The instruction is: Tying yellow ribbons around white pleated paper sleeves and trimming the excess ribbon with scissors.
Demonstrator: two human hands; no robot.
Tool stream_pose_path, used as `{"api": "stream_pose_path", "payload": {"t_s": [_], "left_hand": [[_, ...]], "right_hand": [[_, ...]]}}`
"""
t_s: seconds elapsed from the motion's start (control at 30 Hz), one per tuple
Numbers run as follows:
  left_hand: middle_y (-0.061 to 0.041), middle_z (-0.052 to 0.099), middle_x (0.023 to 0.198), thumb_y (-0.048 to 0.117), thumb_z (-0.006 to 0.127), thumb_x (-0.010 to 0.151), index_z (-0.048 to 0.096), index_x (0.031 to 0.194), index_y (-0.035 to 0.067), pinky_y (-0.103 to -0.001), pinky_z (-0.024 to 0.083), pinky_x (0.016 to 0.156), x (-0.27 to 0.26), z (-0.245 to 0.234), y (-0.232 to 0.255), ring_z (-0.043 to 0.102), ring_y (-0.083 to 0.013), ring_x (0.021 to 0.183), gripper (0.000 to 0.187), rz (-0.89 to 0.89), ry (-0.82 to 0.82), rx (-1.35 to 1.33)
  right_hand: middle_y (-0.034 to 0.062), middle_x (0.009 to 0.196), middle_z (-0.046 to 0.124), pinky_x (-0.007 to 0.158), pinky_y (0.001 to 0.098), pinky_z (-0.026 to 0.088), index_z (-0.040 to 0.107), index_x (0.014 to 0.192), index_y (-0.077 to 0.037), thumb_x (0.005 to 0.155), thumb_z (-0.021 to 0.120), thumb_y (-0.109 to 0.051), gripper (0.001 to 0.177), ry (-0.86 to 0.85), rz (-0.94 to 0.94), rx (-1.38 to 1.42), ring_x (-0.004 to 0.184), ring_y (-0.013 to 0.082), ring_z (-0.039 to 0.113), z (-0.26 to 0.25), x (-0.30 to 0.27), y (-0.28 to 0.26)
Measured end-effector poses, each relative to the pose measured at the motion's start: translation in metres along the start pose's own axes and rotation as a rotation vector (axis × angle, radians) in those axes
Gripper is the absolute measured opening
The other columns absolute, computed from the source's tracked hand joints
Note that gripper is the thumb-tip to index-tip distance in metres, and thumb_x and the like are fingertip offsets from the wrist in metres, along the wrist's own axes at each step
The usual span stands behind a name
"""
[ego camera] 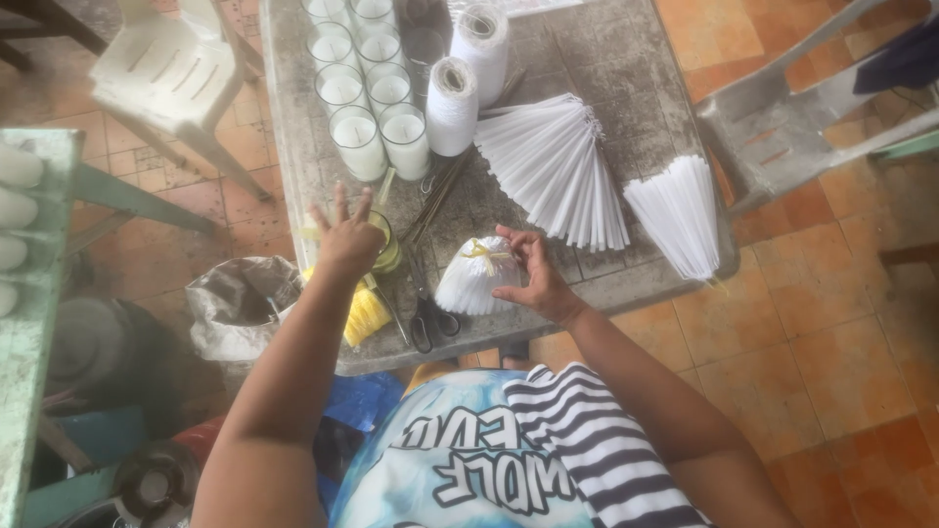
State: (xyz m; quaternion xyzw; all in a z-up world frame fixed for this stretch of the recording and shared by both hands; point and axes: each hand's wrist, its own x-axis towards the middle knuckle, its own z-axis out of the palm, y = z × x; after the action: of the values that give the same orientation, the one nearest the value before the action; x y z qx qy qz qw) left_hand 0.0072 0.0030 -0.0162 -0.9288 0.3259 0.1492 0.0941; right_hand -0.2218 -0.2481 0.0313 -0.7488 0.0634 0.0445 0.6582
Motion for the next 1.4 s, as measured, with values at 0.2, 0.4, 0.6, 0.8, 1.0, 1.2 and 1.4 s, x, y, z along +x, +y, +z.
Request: {"api": "stream_pose_path", "payload": {"t_s": [0.2,0.4,0.6,0.8,1.0,1.2,1.4], "left_hand": [[-0.004,0.047,0.142,0.033,0.075,0.088,0.077,0.104,0.031,-0.059,0.026,0.101,-0.057,-0.058,0.010,0.039,-0.0352,0.131,0.017,0.052,0.425,-0.318],[-0.029,0.049,0.132,0.008,0.090,0.064,0.037,0.152,0.009,-0.062,0.048,0.098,-0.089,-0.041,0.076,0.054,-0.0510,0.119,0.102,0.371,0.041,-0.914],[-0.026,0.049,0.144,0.016,0.096,0.059,0.036,0.155,0.014,-0.060,0.046,0.108,-0.065,0.016,0.106,0.050,-0.0485,0.133,0.113,0.251,-0.222,-1.073],[-0.027,0.051,0.144,0.043,0.094,0.060,0.040,0.153,0.008,-0.066,0.044,0.106,-0.049,-0.006,0.132,0.049,-0.0475,0.135,0.112,0.228,-0.362,-1.305],[-0.033,0.028,0.161,0.063,0.073,0.083,0.023,0.161,0.004,-0.073,0.027,0.113,-0.036,-0.025,0.166,0.027,-0.0524,0.148,0.110,-0.141,-0.664,-1.822],[-0.029,0.027,0.162,0.062,0.082,0.075,0.022,0.163,0.013,-0.069,0.027,0.114,-0.039,-0.077,0.213,0.026,-0.0474,0.150,0.117,-0.211,-0.605,-1.741],[-0.032,0.030,0.159,0.044,0.062,0.094,0.017,0.164,0.015,-0.067,0.028,0.117,-0.036,-0.068,0.237,0.031,-0.0510,0.146,0.088,-0.063,-0.554,-2.012]], "right_hand": [[0.0170,0.165,0.031,0.125,0.0601,0.023,0.010,0.162,-0.018,0.061,0.101,-0.031,0.136,0.115,0.024,-0.098,0.153,0.0367,0.025,0.003,0.014,0.060],[0.0114,0.131,0.060,0.120,0.0473,0.035,0.051,0.138,-0.011,0.059,0.102,-0.034,0.097,0.164,-0.280,-0.223,0.130,0.0292,0.054,0.010,0.019,0.083],[0.0055,0.131,0.060,0.117,0.0496,0.043,0.045,0.137,-0.019,0.062,0.100,-0.036,0.095,0.103,-0.046,-0.250,0.131,0.0269,0.056,0.013,0.006,0.069],[0.0106,0.130,0.065,0.113,0.0475,0.050,0.049,0.138,-0.017,0.072,0.095,-0.043,0.085,0.263,0.192,-0.001,0.127,0.0287,0.061,-0.005,0.009,0.025],[0.0265,0.163,0.027,0.121,0.0580,0.030,0.024,0.164,-0.027,0.072,0.089,-0.061,0.118,0.170,0.464,0.510,0.151,0.0432,0.029,-0.042,-0.024,0.064],[0.0106,0.136,0.058,0.116,0.0490,0.038,0.046,0.150,-0.024,0.077,0.091,-0.040,0.087,0.107,0.727,0.452,0.133,0.0317,0.051,-0.066,-0.050,0.033],[0.0076,0.118,0.069,0.105,0.0470,0.047,0.064,0.129,-0.017,0.078,0.089,-0.034,0.059,0.222,0.758,0.734,0.117,0.0273,0.062,-0.159,-0.083,0.188]]}}
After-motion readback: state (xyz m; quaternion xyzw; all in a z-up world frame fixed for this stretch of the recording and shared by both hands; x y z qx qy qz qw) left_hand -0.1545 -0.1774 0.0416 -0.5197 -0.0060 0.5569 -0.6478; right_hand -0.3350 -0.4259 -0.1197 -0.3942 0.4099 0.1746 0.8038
